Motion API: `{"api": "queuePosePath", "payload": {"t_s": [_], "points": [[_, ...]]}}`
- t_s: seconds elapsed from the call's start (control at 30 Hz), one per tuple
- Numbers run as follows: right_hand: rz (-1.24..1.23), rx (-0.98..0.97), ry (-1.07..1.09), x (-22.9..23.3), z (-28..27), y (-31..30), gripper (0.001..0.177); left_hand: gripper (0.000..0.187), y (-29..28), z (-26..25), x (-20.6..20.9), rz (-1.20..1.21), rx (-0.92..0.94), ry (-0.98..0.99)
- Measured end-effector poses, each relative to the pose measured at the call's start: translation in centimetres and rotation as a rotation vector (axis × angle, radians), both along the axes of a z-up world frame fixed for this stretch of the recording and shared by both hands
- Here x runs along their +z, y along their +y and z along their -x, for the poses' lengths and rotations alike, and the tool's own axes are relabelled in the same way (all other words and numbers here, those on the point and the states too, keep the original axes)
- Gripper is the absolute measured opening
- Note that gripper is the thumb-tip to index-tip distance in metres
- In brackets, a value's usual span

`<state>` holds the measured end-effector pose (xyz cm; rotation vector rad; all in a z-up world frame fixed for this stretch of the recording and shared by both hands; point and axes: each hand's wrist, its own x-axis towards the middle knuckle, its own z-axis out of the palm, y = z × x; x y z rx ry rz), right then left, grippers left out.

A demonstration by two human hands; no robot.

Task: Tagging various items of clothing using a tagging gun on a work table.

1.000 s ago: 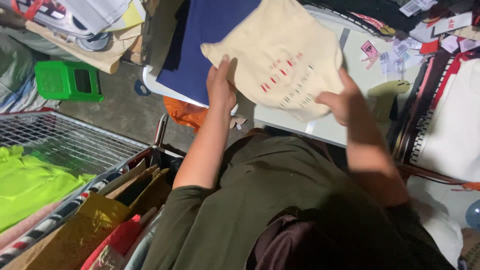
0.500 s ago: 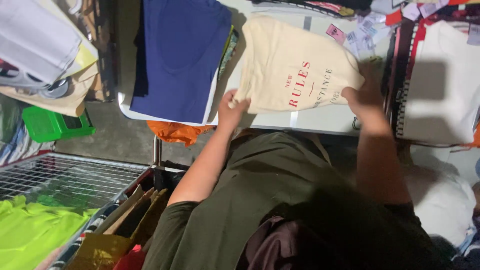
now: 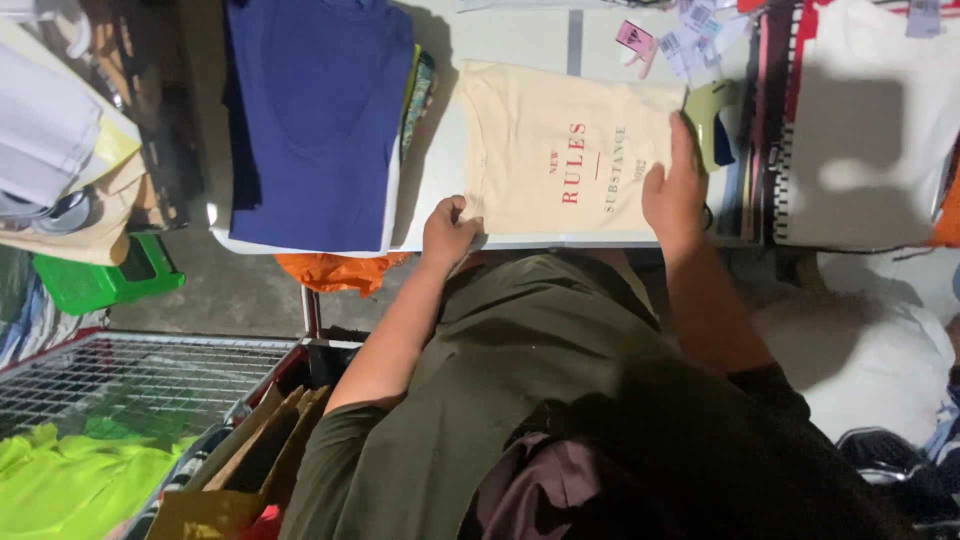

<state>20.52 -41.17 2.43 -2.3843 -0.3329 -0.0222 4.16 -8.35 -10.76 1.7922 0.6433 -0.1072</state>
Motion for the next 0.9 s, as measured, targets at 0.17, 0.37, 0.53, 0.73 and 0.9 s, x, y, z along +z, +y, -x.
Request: {"api": "queuePosePath", "payload": {"t_s": [0.17,0.37,0.53,0.73,0.9], "points": [[0.33,-0.058,0.014,-2.0,-0.7,-0.7,0.059,0.045,-0.5,-1.5,5.9,-0.149,-0.128,0.095],[0.459,0.05,0.016,-2.5,-0.1,1.5,0.058,0.038,0.1,-1.1,6.4,-0.3,-0.21,0.125],[0.457,0.214,0.072,-4.8,1.4,1.6,0.068,0.025,0.1,-1.5,6.4,-0.355,-0.302,0.238],[0.473,0.205,0.141,-6.0,0.9,1.2,0.071,0.046,-3.7,-4.4,8.1,-0.762,-0.4,0.008],[0.495,0.263,0.234,-4.7,0.4,1.2,0.073,0.084,-7.6,-6.2,10.3,-0.711,-0.605,-0.25]]}}
